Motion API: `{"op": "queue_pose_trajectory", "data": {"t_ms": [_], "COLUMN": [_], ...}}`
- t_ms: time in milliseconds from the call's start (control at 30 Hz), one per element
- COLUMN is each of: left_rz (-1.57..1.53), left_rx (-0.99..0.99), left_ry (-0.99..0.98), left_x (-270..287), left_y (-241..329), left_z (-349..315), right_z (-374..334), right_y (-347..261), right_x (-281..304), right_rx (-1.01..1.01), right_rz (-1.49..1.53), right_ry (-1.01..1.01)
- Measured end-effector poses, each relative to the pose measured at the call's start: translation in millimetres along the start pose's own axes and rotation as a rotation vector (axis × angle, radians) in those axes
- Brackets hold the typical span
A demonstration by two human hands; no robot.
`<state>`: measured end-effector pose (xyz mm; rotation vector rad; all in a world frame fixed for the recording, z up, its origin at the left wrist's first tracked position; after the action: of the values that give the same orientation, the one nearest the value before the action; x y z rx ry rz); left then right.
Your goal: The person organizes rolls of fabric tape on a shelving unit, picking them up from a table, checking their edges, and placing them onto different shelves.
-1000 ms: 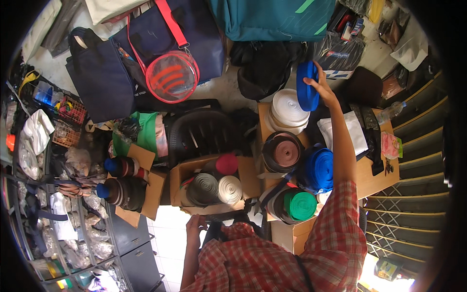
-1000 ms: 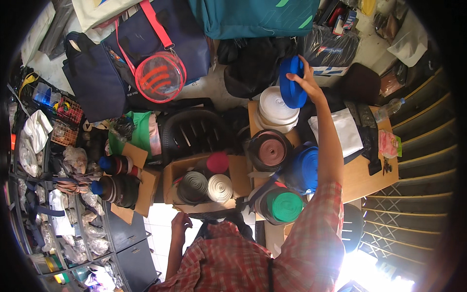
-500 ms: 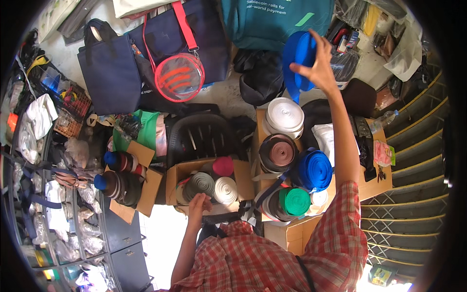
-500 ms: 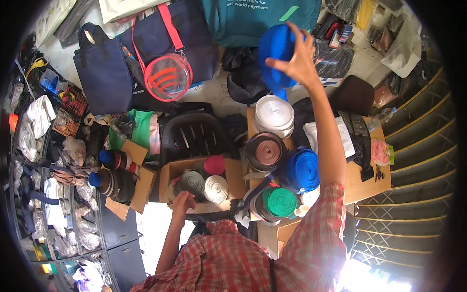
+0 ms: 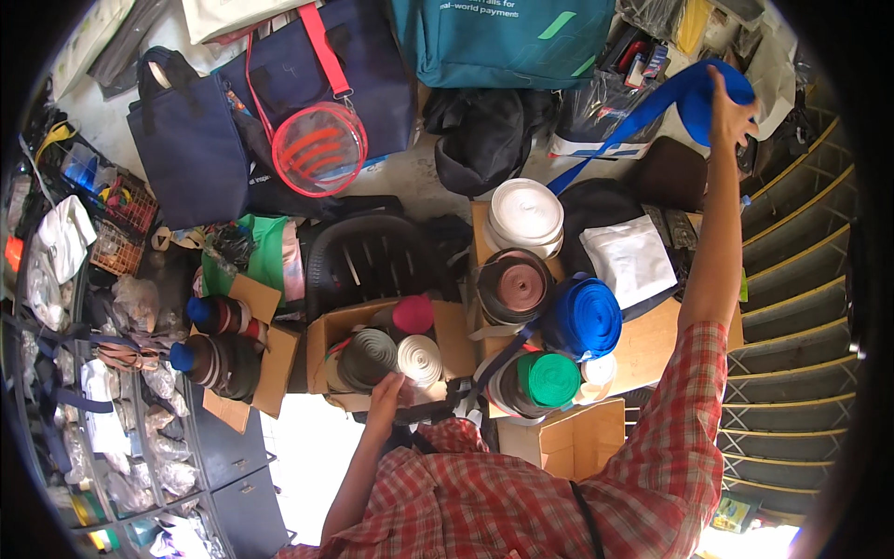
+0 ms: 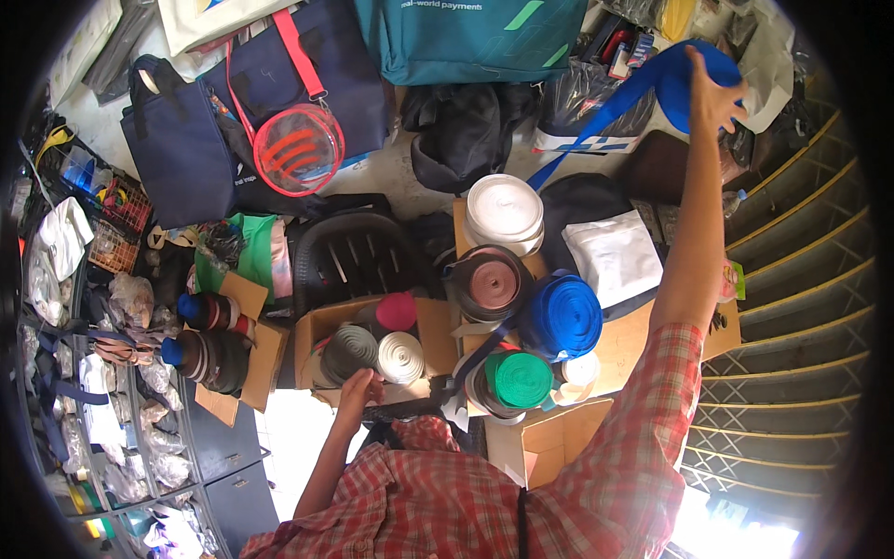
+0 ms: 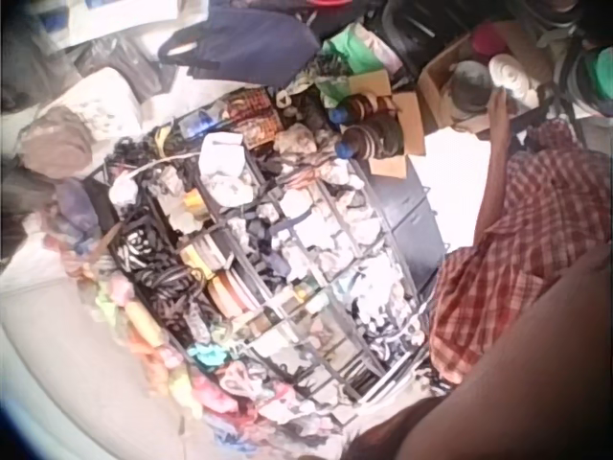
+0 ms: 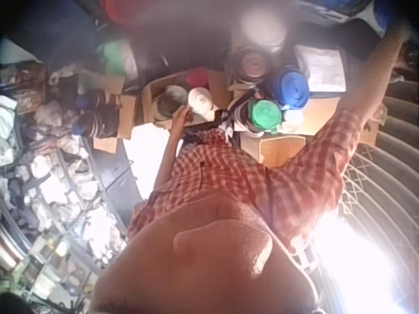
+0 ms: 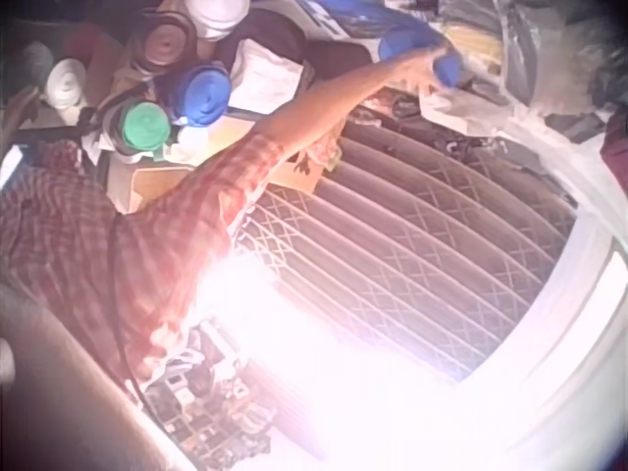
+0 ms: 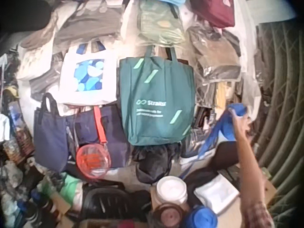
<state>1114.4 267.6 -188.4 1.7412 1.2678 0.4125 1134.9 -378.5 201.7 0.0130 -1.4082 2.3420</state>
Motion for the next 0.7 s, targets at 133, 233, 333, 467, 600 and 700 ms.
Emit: {"op": "queue_pose_trajectory", "data": {"t_ms": [133, 233, 333, 467, 600, 700], "left_rz": [0.03, 0.038, 0.012, 0.003, -0.022, 0.07], "left_rx": [-0.061, -0.046, -0.014, -0.093, -0.214, -0.362], "left_ry": [-0.049, -0.018, 0.034, 0.046, 0.034, 0.015], "left_x": [-3.2, -6.9, -5.8, -10.8, -19.1, -22.6], "left_y": [7.9, 15.7, 27.1, 57.0, 102.8, 156.0], "left_z": [12.0, 21.2, 23.8, 26.2, 20.5, 5.2], "right_z": [14.8, 32.0, 25.8, -3.6, -65.3, -107.1], "right_y": [-7.8, -31.3, -61.9, -111.1, -150.9, -162.9], "right_x": [34.2, 61.4, 63.9, 62.7, 50.8, 23.2], "right_rx": [-0.456, -0.391, -0.244, -0.036, -0.038, -0.049], "right_rz": [0.635, 0.856, 0.886, 1.09, 1.333, 1.5], "right_ry": [0.048, -0.068, -0.471, -0.588, -0.751, -0.91]}}
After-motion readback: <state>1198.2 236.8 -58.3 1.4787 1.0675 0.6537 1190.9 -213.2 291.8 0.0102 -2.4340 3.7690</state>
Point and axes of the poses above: each hand's wrist, its own z-axis towards the middle knuckle, its own x-axis out of the back of the hand, y = z × x, the point moved 4 cm from there along z, towards the middle knuckle, and after that the axes turned 2 degrees about -y, right-handed, at the moved point
